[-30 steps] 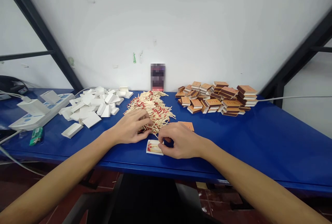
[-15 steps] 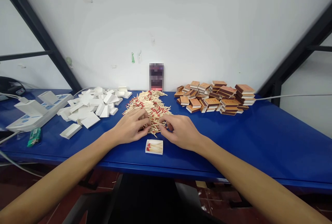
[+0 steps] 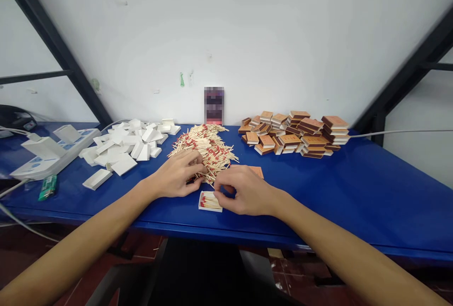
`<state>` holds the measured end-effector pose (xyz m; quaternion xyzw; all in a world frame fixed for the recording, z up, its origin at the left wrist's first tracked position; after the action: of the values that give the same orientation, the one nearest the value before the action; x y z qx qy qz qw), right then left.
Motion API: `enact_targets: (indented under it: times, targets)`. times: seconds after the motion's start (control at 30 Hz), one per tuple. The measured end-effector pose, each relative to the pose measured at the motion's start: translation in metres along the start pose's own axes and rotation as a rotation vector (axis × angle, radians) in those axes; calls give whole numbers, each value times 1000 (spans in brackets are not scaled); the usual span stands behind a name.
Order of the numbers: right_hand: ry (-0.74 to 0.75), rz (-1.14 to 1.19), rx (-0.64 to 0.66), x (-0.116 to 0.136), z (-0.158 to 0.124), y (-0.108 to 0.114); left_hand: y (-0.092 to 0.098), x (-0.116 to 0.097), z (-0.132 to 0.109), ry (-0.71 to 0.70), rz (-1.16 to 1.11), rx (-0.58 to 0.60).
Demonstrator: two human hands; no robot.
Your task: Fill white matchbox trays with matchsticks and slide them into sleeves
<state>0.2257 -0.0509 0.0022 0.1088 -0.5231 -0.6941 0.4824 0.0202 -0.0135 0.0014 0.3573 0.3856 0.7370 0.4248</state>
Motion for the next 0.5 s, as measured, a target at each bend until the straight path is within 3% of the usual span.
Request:
enact_targets:
  times: [0.17, 0.33, 0.5]
  targets:
    - [5, -95, 18, -2, 0, -1, -2, -1, 1, 7, 1, 46]
    - [-110, -169, -81, -13, 2, -2, -4, 1, 0, -1, -10, 33]
    - [-244, -174, -13, -21, 4, -8, -5, 2, -1, 2, -15, 32]
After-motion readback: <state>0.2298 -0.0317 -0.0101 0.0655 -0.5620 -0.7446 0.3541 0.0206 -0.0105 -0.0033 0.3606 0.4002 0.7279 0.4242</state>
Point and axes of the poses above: each hand's wrist, its own z-axis towards the middle knuckle, its own y-axis out of the back of the hand, x = y × z, the point moved 2 cm from there along z, towards the middle knuckle, and after that the axes turned 6 degrees about -y, right-handed, at the moved point
